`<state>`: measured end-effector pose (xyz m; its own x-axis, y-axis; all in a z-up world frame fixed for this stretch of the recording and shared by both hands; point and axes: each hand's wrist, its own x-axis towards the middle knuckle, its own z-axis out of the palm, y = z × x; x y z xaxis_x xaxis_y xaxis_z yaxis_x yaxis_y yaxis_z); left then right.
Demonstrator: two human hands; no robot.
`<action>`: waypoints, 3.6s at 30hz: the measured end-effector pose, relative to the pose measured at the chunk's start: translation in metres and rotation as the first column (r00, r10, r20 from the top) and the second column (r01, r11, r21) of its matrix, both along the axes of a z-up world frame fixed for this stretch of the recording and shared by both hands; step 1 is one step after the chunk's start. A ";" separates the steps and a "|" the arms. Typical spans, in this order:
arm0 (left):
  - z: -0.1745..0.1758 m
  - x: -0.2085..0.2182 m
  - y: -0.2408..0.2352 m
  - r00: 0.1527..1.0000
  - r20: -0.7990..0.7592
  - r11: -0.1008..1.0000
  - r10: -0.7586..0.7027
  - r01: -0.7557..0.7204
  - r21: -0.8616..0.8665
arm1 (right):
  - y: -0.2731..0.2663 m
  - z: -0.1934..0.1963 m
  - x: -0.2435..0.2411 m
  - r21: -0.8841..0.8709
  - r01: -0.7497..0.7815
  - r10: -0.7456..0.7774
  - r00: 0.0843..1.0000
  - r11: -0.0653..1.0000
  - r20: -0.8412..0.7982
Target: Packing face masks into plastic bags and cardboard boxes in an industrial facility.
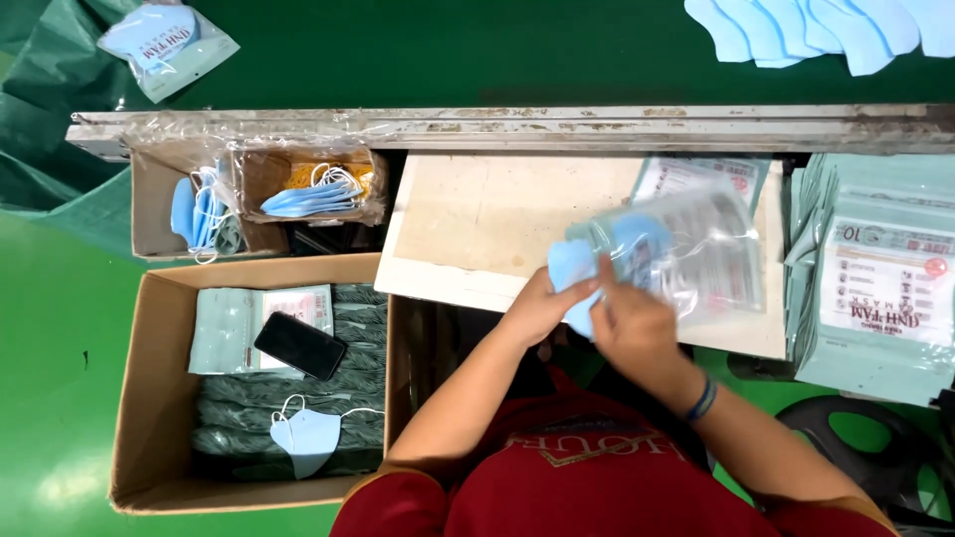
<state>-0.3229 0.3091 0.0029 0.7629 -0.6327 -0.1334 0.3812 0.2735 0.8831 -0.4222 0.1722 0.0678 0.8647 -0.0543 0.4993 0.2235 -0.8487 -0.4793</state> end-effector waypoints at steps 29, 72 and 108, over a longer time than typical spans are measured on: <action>0.063 -0.095 0.020 0.456 0.885 0.935 -0.100 -0.260 0.239 | -0.093 -0.017 -0.052 0.545 0.004 0.330 0.793 0.838 -0.512; -0.032 0.053 0.029 0.311 0.912 0.580 -0.267 -0.704 0.410 | -0.135 -0.127 -0.012 0.029 0.522 -0.521 0.844 0.853 0.128; -0.028 0.057 0.025 0.341 0.886 0.505 -0.315 -0.730 0.461 | -0.127 -0.098 -0.002 0.030 0.563 -0.558 0.824 0.826 -0.101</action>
<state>-0.2658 0.3337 -0.0252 0.8011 -0.4525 0.3918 -0.5926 -0.6918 0.4127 -0.4239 0.0447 -0.0306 0.7152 -0.5677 0.4078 -0.3253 -0.7867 -0.5247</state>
